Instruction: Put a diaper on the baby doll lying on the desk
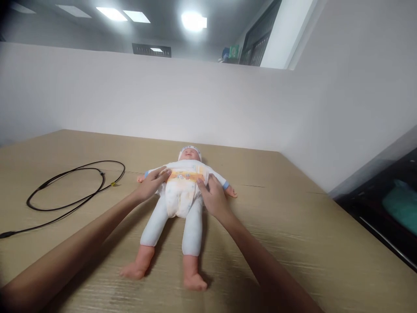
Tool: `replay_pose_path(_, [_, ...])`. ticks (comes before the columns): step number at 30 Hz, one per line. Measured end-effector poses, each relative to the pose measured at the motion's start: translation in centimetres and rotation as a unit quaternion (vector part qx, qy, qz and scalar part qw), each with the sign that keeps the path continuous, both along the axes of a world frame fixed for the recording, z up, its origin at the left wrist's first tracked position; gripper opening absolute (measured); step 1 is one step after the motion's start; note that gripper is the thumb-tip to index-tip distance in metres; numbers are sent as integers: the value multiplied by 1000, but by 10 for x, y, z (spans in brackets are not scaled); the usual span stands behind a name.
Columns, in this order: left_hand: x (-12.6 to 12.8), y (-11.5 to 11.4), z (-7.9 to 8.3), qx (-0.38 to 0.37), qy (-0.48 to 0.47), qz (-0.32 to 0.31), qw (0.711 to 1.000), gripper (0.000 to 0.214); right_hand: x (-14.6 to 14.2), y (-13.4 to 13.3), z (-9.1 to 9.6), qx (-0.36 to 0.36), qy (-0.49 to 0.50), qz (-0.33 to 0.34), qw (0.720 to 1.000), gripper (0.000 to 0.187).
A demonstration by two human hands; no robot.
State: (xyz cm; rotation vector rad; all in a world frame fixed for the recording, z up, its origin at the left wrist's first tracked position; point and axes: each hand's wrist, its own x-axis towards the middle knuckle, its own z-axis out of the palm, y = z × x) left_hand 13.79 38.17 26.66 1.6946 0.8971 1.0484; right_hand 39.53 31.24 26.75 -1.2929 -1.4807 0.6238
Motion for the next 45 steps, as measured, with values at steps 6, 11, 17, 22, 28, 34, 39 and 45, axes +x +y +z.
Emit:
replay_pose_path(6, [15, 42, -10, -109, -28, -17, 994, 63, 9, 49, -24, -82, 123, 45, 988, 58])
replay_pose_path(11, [18, 39, -10, -176, -45, -33, 983, 66, 11, 45, -37, -103, 193, 72, 973, 62])
replay_pose_path(17, [9, 2, -5, -188, -48, -58, 979, 66, 9, 16, -41, -120, 215, 43, 968, 54])
replay_pose_path(22, [4, -10, -14, -183, -51, -10, 982, 68, 10, 6, -42, -103, 178, 1, 979, 50])
replay_pose_path(28, [3, -6, -24, -161, -76, 43, 983, 67, 22, 5, -46, -53, 109, -31, 992, 52])
replay_pose_path(34, [-2, -3, -26, -178, -68, 34, 981, 73, 27, 1, -50, -38, 63, -24, 997, 54])
replay_pose_path(39, [1, 0, -32, -163, -44, 32, 985, 74, 23, 2, -55, -31, 56, -23, 998, 53])
replay_pose_path(45, [-13, -6, 9, -49, 17, 85, 995, 62, 17, -4, -54, -39, 34, -10, 999, 48])
